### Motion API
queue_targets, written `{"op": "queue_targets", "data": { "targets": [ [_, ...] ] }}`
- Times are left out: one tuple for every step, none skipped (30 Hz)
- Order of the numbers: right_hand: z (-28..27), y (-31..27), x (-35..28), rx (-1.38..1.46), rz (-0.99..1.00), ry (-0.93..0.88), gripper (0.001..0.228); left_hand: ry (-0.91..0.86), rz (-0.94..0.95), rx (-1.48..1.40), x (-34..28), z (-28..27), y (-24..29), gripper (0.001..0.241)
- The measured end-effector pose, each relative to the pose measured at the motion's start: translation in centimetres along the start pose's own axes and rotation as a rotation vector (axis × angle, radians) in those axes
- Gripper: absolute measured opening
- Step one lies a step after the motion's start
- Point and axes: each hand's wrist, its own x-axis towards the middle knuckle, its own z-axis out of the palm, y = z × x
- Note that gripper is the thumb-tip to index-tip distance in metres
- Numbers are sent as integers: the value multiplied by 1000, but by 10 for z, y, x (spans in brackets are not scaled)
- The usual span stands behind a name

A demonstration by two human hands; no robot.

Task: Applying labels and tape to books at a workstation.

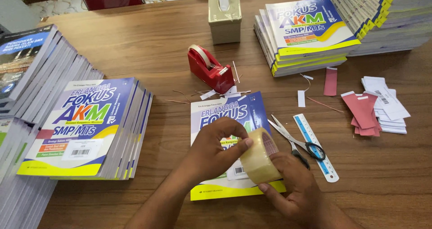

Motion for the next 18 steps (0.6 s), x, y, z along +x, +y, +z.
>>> {"op": "queue_targets", "data": {
  "targets": [
    [0, 1, -1, 15, -9, -30, 37, 9, -51, 44, -3, -1, 3, 12],
    [-1, -4, 1, 16, -12, -31, 37, 12, -50, 46, -6, -1, 7, 12],
    [-1, -8, 4, 89, -9, -59, 32, 28, -28, 117, -10, -3, 11, 11],
    [-1, -13, 7, 163, -5, -87, 32, 44, -5, 189, -14, -4, 16, 11],
    [-1, -14, 6, 164, -8, -85, 32, 45, -3, 192, -18, 0, 18, 11],
    [-1, -16, 5, 110, -28, -67, 19, 111, 99, 242, -22, 4, 19, 9],
    [-2, -17, 5, 55, -46, -49, 7, 176, 202, 289, -26, 8, 21, 10],
    [-3, -18, 4, 55, -47, -48, 7, 176, 204, 290, -30, 10, 25, 10],
    [-3, -19, 4, 57, -89, 1, 6, 200, 248, 320, -34, 13, 29, 11],
    [-4, -20, 3, 60, -130, 50, 5, 225, 292, 351, -37, 16, 33, 12],
    [-3, -22, 2, 60, -131, 52, 5, 225, 294, 352, -41, 19, 35, 12],
    [-3, -24, 2, 43, -140, 81, 8, 257, 303, 368, -43, 22, 37, 11],
    [-2, -27, 3, 26, -150, 110, 11, 291, 313, 387, -46, 24, 40, 11],
    [-1, -19, 1, 27, -153, 112, 11, 292, 315, 389, -50, 25, 45, 11],
    [0, -11, -1, -33, -129, 138, 14, 275, 323, 373, -54, 27, 49, 10],
    [1, -3, -3, -92, -104, 164, 17, 259, 331, 356, -58, 29, 54, 10],
    [-2, 0, -4, -93, -100, 168, 17, 254, 332, 355, -62, 31, 59, 10],
    [-5, 3, -5, -133, -33, 178, 21, 272, 322, 342, -66, 33, 65, 11]
  ]
}}
